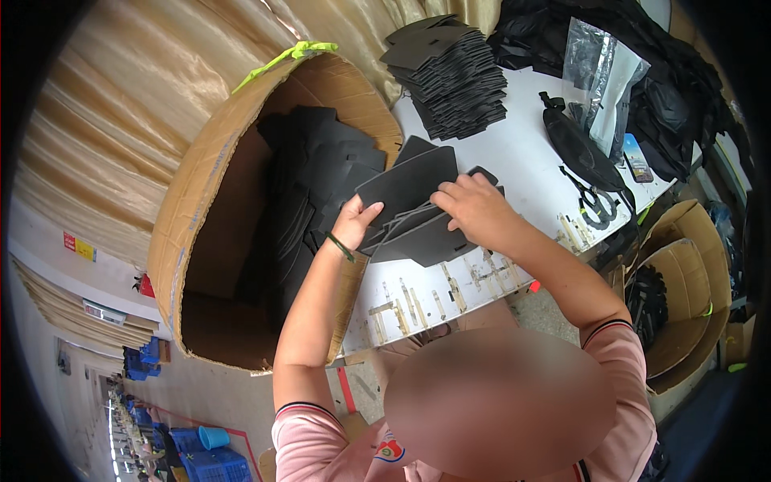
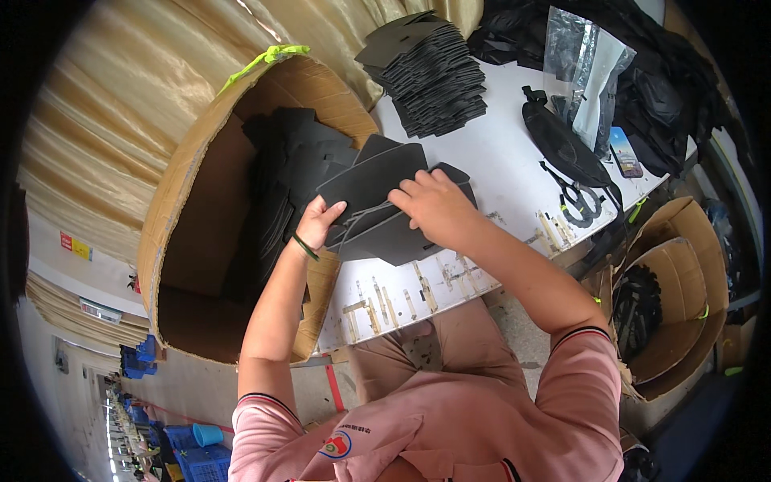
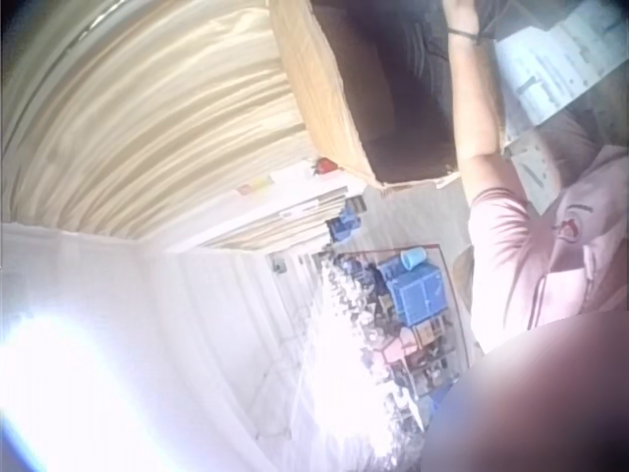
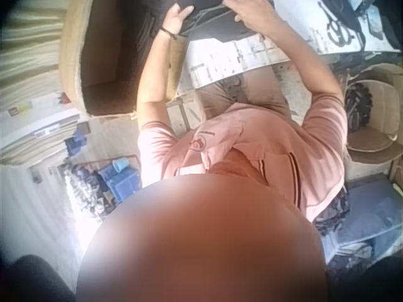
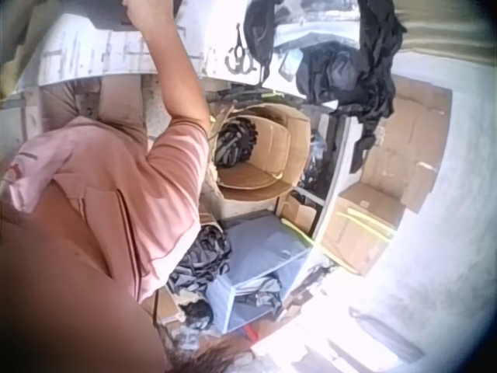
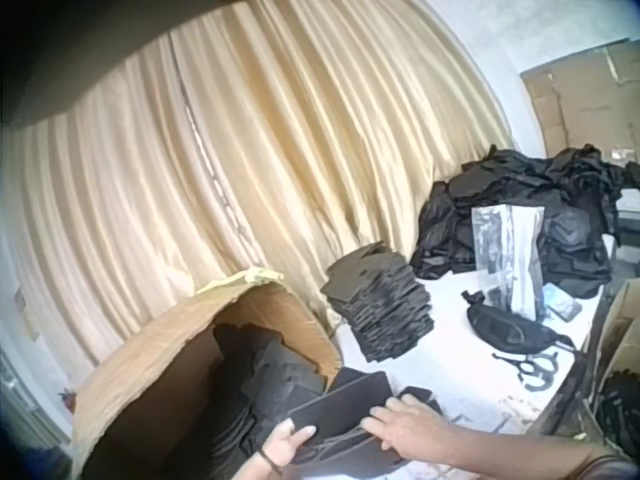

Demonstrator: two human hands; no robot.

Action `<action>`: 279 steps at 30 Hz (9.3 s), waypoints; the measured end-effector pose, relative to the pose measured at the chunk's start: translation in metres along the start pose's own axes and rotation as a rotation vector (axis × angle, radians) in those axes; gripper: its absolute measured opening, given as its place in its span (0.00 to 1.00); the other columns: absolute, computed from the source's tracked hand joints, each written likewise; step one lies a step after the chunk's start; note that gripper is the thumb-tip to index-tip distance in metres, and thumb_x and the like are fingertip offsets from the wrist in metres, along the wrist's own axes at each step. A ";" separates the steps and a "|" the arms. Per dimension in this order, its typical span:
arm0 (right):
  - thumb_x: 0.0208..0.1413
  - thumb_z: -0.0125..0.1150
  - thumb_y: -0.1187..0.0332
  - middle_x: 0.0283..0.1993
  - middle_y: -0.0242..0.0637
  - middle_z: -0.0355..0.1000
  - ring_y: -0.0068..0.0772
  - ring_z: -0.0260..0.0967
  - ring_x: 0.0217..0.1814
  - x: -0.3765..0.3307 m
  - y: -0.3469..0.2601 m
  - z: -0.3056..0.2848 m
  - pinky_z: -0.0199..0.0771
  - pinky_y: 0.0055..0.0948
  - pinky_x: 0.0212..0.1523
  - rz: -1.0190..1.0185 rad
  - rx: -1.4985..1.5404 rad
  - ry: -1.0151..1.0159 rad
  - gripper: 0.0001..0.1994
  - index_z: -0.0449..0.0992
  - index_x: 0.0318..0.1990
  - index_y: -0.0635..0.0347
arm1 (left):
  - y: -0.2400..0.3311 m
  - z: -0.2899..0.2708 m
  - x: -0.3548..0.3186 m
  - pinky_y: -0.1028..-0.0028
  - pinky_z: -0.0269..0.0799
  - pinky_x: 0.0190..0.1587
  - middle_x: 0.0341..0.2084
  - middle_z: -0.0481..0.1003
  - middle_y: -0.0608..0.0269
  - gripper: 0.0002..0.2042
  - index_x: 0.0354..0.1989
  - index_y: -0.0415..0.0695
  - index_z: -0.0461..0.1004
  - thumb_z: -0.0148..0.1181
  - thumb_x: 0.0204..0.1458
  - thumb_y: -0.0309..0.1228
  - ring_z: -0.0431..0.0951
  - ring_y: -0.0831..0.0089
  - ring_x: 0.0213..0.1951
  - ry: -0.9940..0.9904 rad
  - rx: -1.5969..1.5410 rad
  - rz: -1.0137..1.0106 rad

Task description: Inspecting, counting, and sorting black textile or foam industrial parts from a large cardboard container onto a workbench.

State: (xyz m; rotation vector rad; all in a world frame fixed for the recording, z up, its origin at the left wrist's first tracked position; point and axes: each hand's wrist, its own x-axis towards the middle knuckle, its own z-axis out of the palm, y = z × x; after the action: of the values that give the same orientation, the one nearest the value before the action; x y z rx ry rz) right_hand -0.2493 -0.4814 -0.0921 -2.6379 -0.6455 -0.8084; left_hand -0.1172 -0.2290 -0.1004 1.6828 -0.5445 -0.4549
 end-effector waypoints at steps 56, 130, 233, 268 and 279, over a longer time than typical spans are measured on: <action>0.35 0.73 0.68 0.68 0.42 0.50 0.43 0.40 0.73 0.028 0.027 -0.007 0.45 0.53 0.67 0.098 0.071 -0.321 0.42 0.59 0.63 0.49 | -0.080 0.055 -0.066 0.64 0.54 0.62 0.59 0.60 0.56 0.54 0.66 0.43 0.41 0.75 0.33 0.30 0.60 0.64 0.60 0.025 -0.365 0.225; 0.63 0.46 0.67 0.48 0.35 0.70 0.22 0.63 0.48 -0.137 0.119 0.056 0.60 0.24 0.54 0.726 1.291 0.826 0.05 0.67 0.42 0.56 | -0.078 0.167 -0.056 0.72 0.66 0.52 0.45 0.69 0.57 0.32 0.57 0.38 0.53 0.65 0.44 0.20 0.70 0.71 0.47 0.201 0.004 0.259; 0.51 0.54 0.80 0.40 0.42 0.67 0.36 0.66 0.42 -0.121 0.038 0.128 0.67 0.29 0.46 0.678 0.420 0.328 0.06 0.71 0.38 0.65 | -0.194 -0.170 -0.176 0.61 0.74 0.47 0.40 0.77 0.57 0.10 0.41 0.39 0.74 0.53 0.52 0.26 0.77 0.57 0.43 1.662 -1.016 -0.171; 0.57 0.59 0.66 0.36 0.35 0.72 0.24 0.69 0.38 -0.114 -0.084 0.145 0.71 0.24 0.36 0.842 1.460 -0.191 0.26 0.57 0.60 0.62 | -0.134 0.080 -0.210 0.56 0.67 0.56 0.45 0.70 0.51 0.17 0.48 0.39 0.64 0.60 0.50 0.25 0.72 0.52 0.46 0.897 -1.338 -0.219; 0.54 0.62 0.66 0.26 0.25 0.66 0.16 0.62 0.25 -0.105 -0.104 0.128 0.62 0.17 0.23 1.120 1.369 -0.013 0.16 0.67 0.46 0.61 | -0.136 0.111 -0.236 0.56 0.64 0.58 0.49 0.69 0.59 0.20 0.53 0.45 0.63 0.59 0.52 0.25 0.68 0.60 0.52 0.653 -1.308 -0.234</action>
State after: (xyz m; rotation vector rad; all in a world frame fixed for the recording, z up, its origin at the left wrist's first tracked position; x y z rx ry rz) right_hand -0.3221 -0.3749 -0.2394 -1.3002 0.2982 0.0785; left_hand -0.3583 -0.1609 -0.2543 0.5270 0.4148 -0.2747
